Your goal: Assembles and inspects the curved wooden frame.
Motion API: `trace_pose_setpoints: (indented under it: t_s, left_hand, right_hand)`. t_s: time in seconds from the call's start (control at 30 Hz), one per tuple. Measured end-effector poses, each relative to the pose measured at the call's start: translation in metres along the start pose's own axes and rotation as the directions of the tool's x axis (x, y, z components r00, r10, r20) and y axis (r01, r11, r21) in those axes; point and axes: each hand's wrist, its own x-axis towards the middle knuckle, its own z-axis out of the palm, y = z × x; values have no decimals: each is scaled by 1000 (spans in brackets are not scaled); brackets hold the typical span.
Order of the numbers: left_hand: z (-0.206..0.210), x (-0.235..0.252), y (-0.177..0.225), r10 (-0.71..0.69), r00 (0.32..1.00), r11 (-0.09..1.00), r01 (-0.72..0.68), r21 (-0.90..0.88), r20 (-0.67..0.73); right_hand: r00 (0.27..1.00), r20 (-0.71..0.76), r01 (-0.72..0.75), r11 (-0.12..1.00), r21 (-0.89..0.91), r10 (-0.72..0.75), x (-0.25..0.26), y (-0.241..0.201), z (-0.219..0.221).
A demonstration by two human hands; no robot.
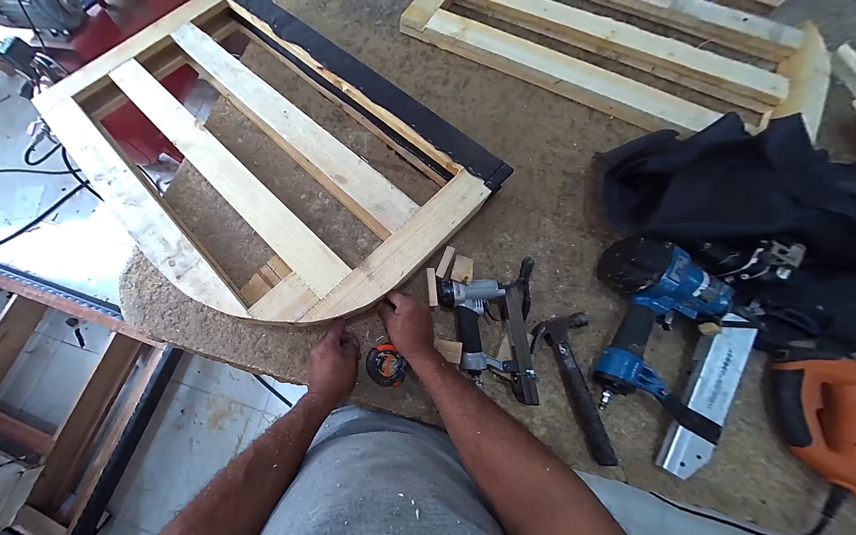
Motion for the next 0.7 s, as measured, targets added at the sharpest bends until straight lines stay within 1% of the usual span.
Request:
trace_pose_setpoints:
  t_s: [0.23, 0.37, 0.47, 0.6, 0.7]
  left_hand:
    - [0, 1, 0, 9, 1000, 1000, -9, -3, 5]
    - [-2, 2, -2, 13, 1000, 999, -12, -46, 10]
    - [-1, 2, -6, 27, 1000, 992, -26, -122, 9]
    - [-1, 4, -7, 18, 1000, 984, -16, -175, 7]
    - [0, 3, -11, 13, 999, 970, -3, -242, 38]
  right_hand:
    - [1000, 28, -9, 1000, 9, 8, 2, 1, -2]
    - [993, 116, -31, 999, 38, 26, 5, 0, -10]
    - [979, 202, 8, 999, 50, -18, 7, 6, -19]
    - [973, 217, 71, 996, 56, -81, 7, 11, -26]
    - [956, 265, 125, 992, 22, -126, -3, 11, -41]
